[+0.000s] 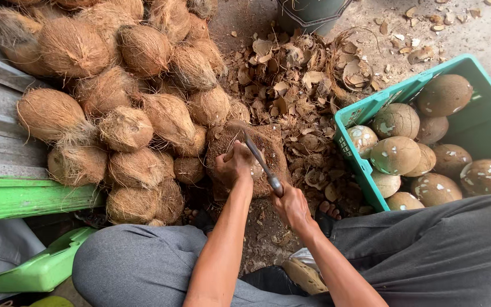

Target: The person sits on the ground and uses a machete to chop and trim the fibrous husk off coconuts, rotating each coconut on a wooden block to cut away the outer husk. Trimmed coconuts are placed into a green plastic crate beside the person.

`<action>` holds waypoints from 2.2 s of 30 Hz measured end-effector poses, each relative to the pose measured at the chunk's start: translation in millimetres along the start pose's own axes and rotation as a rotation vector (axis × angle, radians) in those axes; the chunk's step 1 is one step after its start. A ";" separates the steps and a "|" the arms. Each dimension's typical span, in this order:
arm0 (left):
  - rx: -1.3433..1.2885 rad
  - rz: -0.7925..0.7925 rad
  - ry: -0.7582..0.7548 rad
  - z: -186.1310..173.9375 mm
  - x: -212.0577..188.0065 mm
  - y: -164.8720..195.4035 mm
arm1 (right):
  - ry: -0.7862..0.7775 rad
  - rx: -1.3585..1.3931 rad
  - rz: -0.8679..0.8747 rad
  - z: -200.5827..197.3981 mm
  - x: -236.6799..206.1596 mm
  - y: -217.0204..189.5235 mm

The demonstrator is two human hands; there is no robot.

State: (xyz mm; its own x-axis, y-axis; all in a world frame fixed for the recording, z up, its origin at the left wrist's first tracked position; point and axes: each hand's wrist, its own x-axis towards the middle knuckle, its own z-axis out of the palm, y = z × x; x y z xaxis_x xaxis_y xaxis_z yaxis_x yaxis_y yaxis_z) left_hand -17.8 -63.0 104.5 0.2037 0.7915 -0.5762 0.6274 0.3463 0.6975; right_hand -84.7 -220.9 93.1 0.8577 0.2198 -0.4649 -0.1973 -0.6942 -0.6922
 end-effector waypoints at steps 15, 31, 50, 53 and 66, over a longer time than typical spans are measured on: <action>-0.129 0.344 -0.201 19.2 53.2 -41.0 | -0.096 0.574 0.018 -27.5 -0.6 0.6; 0.137 0.247 -0.143 7.7 28.5 -21.9 | 0.089 0.448 -0.064 3.9 16.5 20.3; 0.150 0.621 -0.235 -4.5 86.4 -50.6 | 0.016 0.455 0.079 -13.5 13.1 -0.7; 0.204 0.709 -0.170 -7.8 83.7 -53.5 | 0.030 0.453 0.023 -8.8 10.9 -5.7; 0.055 0.932 -0.042 7.5 80.4 -72.6 | 0.113 0.500 -0.181 4.8 13.1 6.0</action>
State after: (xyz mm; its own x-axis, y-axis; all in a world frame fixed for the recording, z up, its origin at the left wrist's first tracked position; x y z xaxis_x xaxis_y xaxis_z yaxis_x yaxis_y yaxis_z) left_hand -41.4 -28.3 4.4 0.6692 0.7184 0.1899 0.2316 -0.4445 0.8653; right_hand -76.9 -218.9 80.1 0.9393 0.2111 -0.2704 -0.2198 -0.2349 -0.9469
